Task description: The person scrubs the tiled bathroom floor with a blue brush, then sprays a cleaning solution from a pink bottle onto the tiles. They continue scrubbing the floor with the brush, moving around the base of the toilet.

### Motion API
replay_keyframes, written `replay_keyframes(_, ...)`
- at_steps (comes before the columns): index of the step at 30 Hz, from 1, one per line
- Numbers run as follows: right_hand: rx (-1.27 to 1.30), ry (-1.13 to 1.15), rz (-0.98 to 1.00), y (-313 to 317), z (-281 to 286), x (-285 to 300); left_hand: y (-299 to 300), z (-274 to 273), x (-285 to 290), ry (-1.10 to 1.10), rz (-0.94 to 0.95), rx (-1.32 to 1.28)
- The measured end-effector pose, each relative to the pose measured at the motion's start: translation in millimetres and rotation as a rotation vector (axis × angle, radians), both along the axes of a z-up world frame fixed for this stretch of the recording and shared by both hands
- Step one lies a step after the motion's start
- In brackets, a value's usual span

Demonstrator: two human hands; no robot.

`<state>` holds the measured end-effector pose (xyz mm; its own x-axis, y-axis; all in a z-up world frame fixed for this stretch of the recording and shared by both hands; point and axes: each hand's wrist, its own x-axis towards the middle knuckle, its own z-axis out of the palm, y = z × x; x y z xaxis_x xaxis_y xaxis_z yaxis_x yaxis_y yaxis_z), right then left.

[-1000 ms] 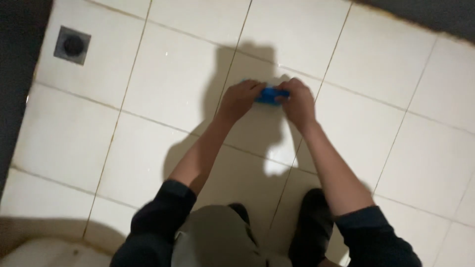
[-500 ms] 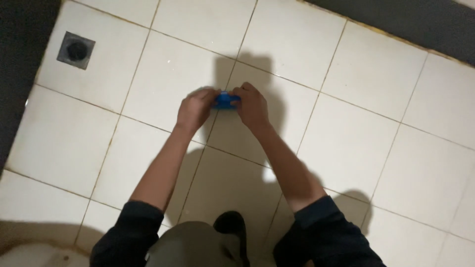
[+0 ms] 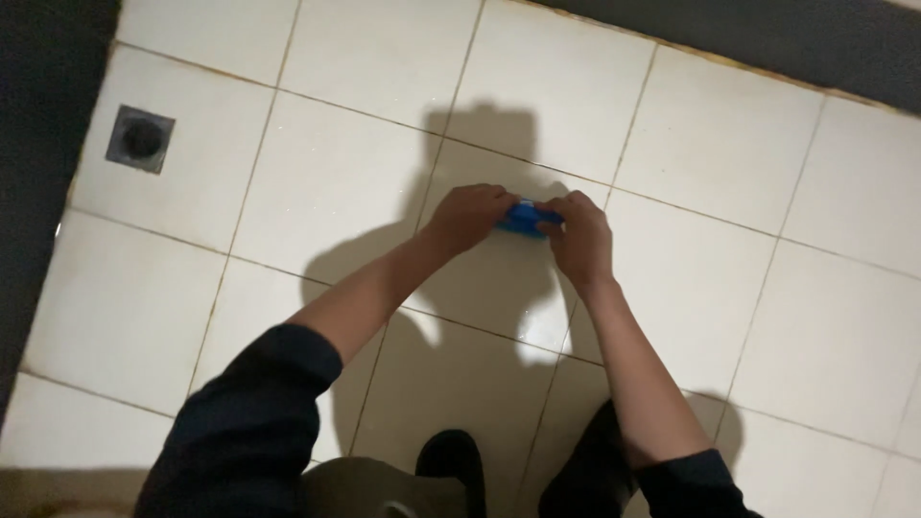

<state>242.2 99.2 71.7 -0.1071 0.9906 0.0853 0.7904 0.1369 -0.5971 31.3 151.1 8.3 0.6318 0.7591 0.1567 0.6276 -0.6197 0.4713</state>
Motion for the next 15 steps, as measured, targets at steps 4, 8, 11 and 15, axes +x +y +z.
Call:
replay_keyframes(4, 0.002, 0.009, -0.096, -9.3, 2.5, 41.8, 6.9, -28.4, 54.0, 0.028, -0.118, 0.082)
replay_keyframes(8, -0.023, 0.035, -0.144, -11.4, 0.4, 81.0, 6.2, -38.3, 103.7, -0.030, -0.096, 0.116)
replay_keyframes(11, -0.060, 0.033, -0.180, -11.4, 1.5, 101.5, -2.1, -37.1, 135.4, -0.088, -0.039, 0.120)
replay_keyframes(15, -0.108, -0.004, -0.221, -0.3, 1.9, 99.9, 1.5, -38.5, 136.6, -0.136, 0.050, 0.181)
